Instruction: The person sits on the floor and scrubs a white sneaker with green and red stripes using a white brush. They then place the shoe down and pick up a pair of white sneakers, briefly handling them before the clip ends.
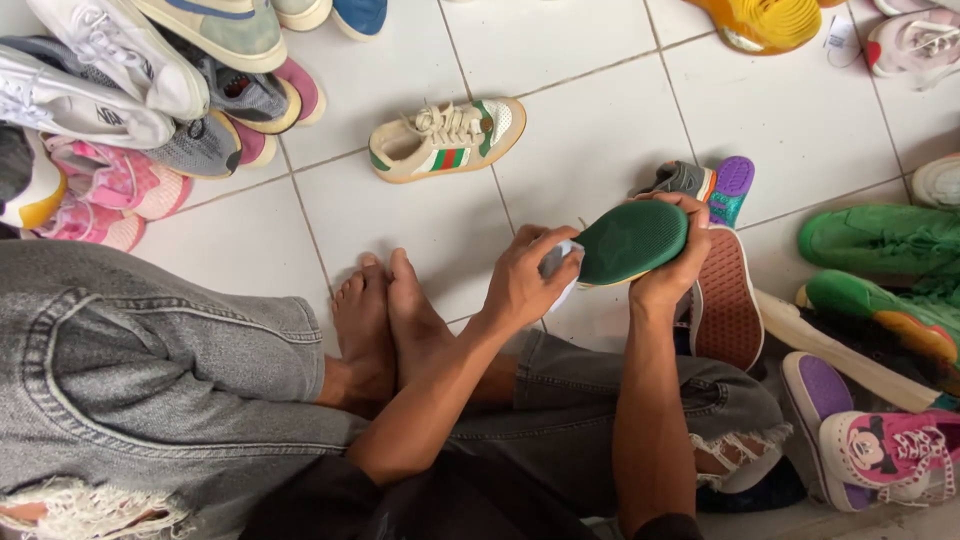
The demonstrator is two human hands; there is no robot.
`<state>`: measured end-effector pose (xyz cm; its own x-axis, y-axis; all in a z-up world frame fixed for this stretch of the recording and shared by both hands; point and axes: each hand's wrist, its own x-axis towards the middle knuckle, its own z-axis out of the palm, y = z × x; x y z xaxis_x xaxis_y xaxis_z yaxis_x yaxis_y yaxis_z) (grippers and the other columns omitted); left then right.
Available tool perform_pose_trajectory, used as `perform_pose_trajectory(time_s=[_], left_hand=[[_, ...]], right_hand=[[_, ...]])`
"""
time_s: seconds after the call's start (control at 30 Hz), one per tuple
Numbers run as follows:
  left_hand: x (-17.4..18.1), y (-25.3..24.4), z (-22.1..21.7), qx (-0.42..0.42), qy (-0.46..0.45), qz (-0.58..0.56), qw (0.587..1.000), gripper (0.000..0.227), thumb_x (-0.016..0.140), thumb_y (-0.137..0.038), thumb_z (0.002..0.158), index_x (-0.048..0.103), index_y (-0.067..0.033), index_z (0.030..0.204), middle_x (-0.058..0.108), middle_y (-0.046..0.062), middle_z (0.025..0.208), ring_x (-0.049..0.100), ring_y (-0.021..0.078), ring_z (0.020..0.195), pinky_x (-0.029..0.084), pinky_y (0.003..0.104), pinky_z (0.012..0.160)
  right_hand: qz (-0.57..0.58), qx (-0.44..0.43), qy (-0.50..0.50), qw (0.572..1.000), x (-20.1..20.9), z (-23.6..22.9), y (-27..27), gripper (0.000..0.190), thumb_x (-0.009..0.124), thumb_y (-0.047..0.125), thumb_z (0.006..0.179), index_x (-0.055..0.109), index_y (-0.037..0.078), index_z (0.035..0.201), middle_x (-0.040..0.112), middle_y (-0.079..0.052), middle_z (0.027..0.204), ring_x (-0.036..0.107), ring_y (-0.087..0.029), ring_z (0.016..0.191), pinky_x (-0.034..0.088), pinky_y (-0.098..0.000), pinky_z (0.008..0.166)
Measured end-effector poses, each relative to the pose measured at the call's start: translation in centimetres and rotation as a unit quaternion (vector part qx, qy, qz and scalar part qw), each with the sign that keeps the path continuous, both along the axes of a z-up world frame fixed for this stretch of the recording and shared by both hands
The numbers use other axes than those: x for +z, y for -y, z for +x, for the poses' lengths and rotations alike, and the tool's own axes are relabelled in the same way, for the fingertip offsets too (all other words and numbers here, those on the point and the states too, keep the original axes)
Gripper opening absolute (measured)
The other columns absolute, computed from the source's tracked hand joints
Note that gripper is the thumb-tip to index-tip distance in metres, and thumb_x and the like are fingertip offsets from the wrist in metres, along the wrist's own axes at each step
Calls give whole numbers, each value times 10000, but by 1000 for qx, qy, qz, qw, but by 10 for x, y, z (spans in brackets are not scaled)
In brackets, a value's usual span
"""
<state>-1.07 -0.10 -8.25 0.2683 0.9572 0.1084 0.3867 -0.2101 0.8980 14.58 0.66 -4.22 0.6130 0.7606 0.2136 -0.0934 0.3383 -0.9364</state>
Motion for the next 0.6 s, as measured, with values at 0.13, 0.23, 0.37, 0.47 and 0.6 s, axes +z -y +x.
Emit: perform_pose_trajectory(time_s=[0.13, 0.23, 0.37, 0.47, 0.6], left_hand=[[39, -1, 9, -40, 70, -2, 997, 340, 670, -404, 962, 654, -323, 1292, 649, 96, 1117, 747, 382, 935, 643, 485, 769], [9, -1, 4, -42, 15, 51, 998, 319, 622, -396, 1003, 621, -335, 1317, 613, 53, 1155, 738, 351, 991, 640, 468, 794], [-3, -5, -1, -1, 69, -9, 998, 309, 644, -345, 1004, 648, -255, 1299, 629, 141, 1058, 709, 449, 895, 608, 515, 709], [34, -2, 12, -6, 73, 32, 997, 345, 685, -383, 962, 651, -309, 1298, 630, 67, 1101, 712, 368, 1002, 614, 454, 799], [6, -5, 9, 17, 32, 37, 999, 337, 649, -418, 976, 663, -279, 1283, 641, 101, 1086, 724, 376, 964, 626, 480, 800]], right_hand=[[-2, 1, -4, 1000, 3, -1, 1, 491, 297, 416, 1060, 584, 19, 1031, 638, -232, 854, 707, -289, 782, 588, -332, 797], [-9, -3, 13, 1000, 2, 0, 2, 516, 301, 442, 1047, 590, 15, 1032, 657, -222, 860, 723, -260, 792, 590, -306, 776], [-12, 3, 58, 998, 9, -2, 1, 506, 279, 398, 1066, 596, 6, 1020, 664, -237, 851, 714, -275, 779, 581, -328, 800], [2, 9, 75, 997, 12, -8, 1, 501, 265, 374, 1075, 581, -13, 1031, 657, -248, 848, 703, -293, 800, 568, -349, 850], [9, 5, 76, 997, 9, -5, 3, 493, 267, 366, 1072, 583, -11, 1039, 663, -249, 868, 710, -302, 825, 564, -351, 850]])
